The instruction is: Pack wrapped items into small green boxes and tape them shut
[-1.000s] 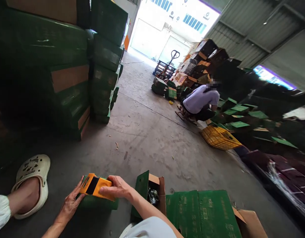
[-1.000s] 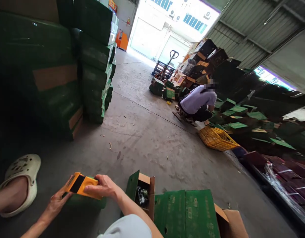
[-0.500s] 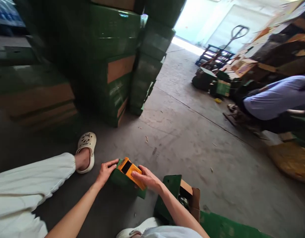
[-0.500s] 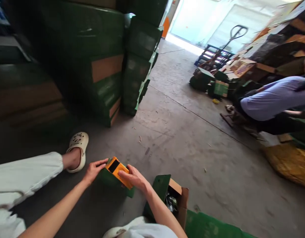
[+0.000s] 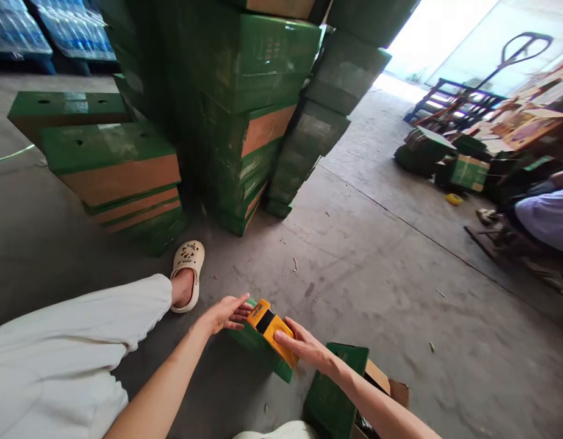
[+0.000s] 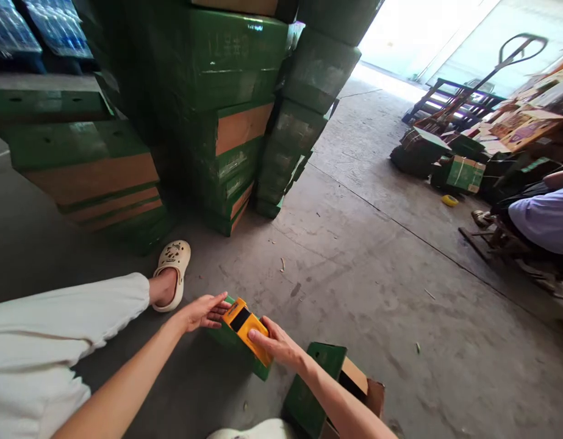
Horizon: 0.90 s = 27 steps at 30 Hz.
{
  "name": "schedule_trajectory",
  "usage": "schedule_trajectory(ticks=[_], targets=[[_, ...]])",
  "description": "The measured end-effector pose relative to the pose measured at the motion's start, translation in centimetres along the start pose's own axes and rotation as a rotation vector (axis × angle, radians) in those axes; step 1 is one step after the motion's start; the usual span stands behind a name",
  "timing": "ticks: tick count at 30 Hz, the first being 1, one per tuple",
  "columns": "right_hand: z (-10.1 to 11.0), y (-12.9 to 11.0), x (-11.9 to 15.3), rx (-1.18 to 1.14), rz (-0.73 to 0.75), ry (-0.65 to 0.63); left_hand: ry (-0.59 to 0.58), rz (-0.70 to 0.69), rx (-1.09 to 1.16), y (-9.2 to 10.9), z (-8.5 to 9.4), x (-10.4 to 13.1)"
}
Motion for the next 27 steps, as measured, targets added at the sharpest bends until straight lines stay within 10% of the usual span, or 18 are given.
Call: schedule_trajectory(ticks=[5, 14, 23, 27], targets=[[0.1, 1.2, -0.3, 0.057, -0.032, 0.01, -0.168, 0.008, 0.077, -0.1, -2.2, 0.4], [-1.4, -0.4, -1.6, 0.146, 0.013, -0.063, 0.128, -0.18, -0.052, 0.4, 0.1, -0.7], [-0.3, 2.0, 1.9, 0.092, -0.117, -0.105, 0.447, -0.445, -0.134, 3.3, 10.2, 1.3], [-0.2, 2.1, 2.6, 0.122, -0.089, -0.072, 0.464, -0.499, -0.162, 3.4, 11.3, 1.5]])
Point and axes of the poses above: each hand's wrist, its own x-axis away from the middle knuckle, its own z-axis out of the back of the hand, y = z × x, the point moved 10 cm from there along -x, towards the middle knuckle, and after that the axes turned 3 degrees about x, right-handed, at the moved point
